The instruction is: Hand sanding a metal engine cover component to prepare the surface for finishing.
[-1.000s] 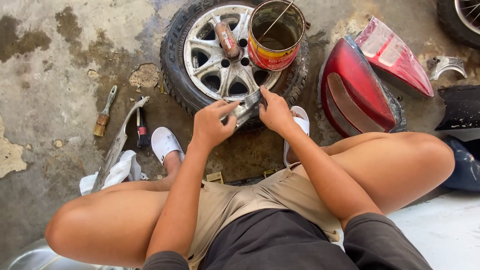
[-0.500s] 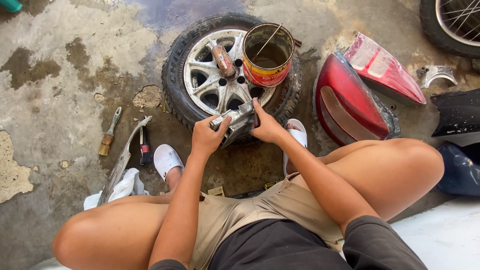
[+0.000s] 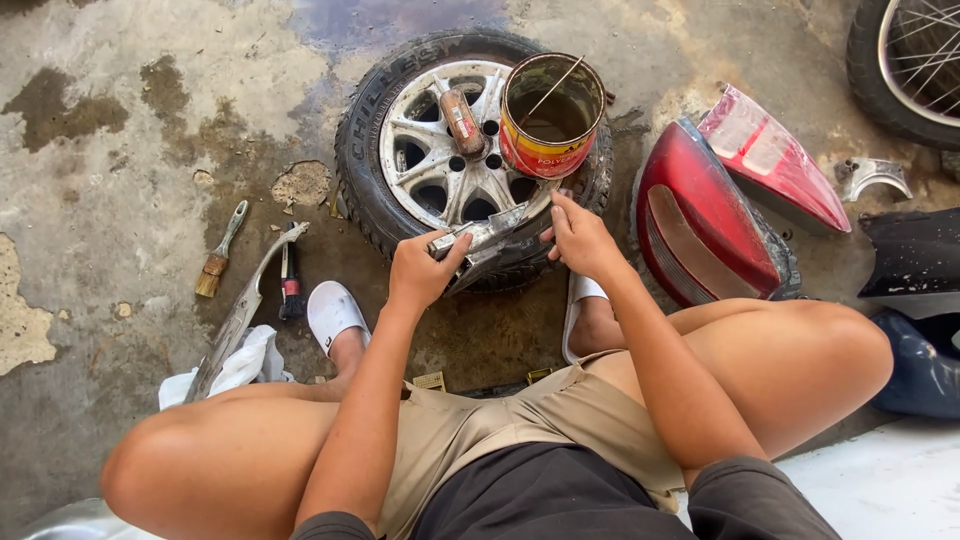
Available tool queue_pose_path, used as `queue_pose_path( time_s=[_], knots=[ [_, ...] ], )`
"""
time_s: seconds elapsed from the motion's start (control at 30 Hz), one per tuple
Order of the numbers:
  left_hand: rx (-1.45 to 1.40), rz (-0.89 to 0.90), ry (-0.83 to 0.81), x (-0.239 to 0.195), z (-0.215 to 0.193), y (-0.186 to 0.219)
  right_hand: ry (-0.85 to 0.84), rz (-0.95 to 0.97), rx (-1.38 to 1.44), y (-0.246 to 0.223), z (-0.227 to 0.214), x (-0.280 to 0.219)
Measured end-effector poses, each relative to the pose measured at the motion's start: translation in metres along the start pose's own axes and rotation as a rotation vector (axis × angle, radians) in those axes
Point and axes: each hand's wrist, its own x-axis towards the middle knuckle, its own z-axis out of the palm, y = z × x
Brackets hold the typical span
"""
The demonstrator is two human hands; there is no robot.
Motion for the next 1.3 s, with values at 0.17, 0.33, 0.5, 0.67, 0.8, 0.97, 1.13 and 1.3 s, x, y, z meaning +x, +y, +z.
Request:
queue_pose_path(
  time_s=[0.17, 0.33, 0.5, 0.67, 0.8, 0.97, 1.13, 1.3],
  knots=[
    [0.042, 0.016, -0.002, -0.001, 0.002, 0.006, -0.091, -0.011, 0.131, -0.027, 0.002, -0.018],
    [0.068, -0.005, -0.01, 0.0, 0.005, 0.001, -0.184, -0.07, 0.19, -0.006, 0.018, -0.006],
    [0.106, -0.011, -0.032, -0.002, 0.006, 0.001, -0.172, -0.009, 0.448, 0.028, 0.036, 0.026],
    [0.067, -0.035, -0.01, 0.003, 0.003, 0.003, -0.195, 0.032, 0.426, 0.011, 0.027, 0.023],
    [0.068, -0.013, 0.01, 0.008, 0.008, -0.003, -0.184, -0.078, 0.373, 0.029, 0.032, 0.033],
    [0.051, -0.038, 0.067, 0.024, 0.012, -0.005, -0.101, -0.168, 0.233, 0.014, 0.025, 0.043],
    [0.001, -0.139, 0.196, 0.038, 0.021, -0.015, -0.022, -0.039, 0.254, 0.002, 0.033, 0.078],
    [-0.077, -0.166, 0.218, 0.039, 0.029, -0.022, 0.23, -0.093, -0.872, 0.004, 0.044, 0.106]
  ],
)
